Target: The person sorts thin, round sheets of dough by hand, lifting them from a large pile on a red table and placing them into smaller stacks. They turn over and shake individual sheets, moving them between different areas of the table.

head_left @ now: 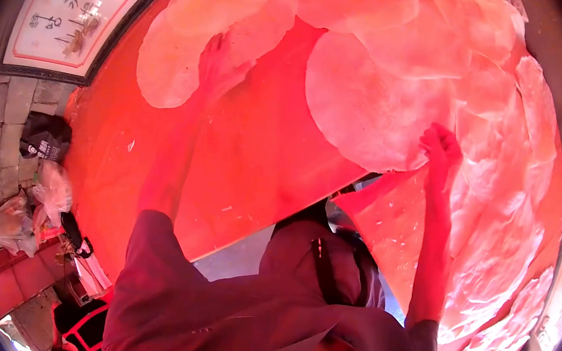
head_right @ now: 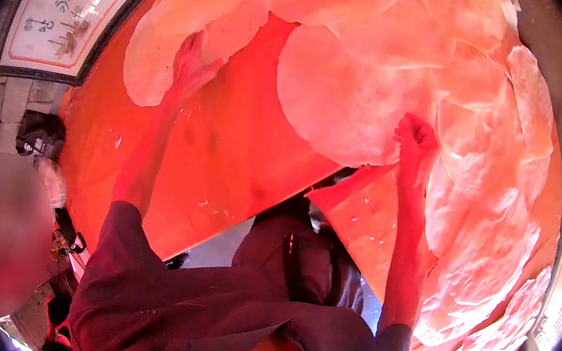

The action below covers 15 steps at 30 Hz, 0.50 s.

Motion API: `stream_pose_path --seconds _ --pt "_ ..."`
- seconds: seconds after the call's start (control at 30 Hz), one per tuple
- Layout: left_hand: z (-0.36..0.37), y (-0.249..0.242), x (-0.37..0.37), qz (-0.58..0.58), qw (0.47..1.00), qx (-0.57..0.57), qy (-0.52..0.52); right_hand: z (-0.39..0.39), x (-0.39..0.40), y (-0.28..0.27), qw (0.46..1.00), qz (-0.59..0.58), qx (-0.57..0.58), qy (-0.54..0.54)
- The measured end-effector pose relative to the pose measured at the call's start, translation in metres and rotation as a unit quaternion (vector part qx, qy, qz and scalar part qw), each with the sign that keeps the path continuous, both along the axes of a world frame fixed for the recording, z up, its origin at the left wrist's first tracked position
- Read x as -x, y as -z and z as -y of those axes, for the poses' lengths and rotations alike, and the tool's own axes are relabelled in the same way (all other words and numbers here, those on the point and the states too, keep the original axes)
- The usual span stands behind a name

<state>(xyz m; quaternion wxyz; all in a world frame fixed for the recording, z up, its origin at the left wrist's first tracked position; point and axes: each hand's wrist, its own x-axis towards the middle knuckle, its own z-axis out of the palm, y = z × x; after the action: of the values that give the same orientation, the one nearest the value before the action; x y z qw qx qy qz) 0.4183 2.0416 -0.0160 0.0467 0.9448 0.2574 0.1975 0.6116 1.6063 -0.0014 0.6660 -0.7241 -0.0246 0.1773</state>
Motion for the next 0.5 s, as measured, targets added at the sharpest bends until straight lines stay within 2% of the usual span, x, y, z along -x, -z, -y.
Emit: stream_pose_path --seconds 0.1,0.2,0.3,0.33,0.5 --pt "-0.008 0.004 -0.038 -0.033 0.998 0.039 0.029 -0.043 -0.034 -0.014 0.998 -0.049 -0.038 -0.011" --pt "-0.052 0.039 -0.054 0.015 0.998 -0.054 0.016 -0.088 -0.048 -0.041 0.997 -0.049 -0.040 -0.046" --pt "-0.093 0.042 -0.040 -0.074 0.985 -0.151 -0.049 -0.124 -0.049 -0.044 0.994 -0.064 -0.032 -0.085" --pt "-0.106 0.041 -0.034 -0.026 0.990 -0.135 -0.018 -0.134 -0.048 -0.039 0.993 -0.060 -0.029 -0.102" --pt "-0.133 0.043 -0.031 -0.088 0.989 -0.114 0.017 -0.191 -0.062 -0.016 0.980 -0.045 0.017 -0.193"
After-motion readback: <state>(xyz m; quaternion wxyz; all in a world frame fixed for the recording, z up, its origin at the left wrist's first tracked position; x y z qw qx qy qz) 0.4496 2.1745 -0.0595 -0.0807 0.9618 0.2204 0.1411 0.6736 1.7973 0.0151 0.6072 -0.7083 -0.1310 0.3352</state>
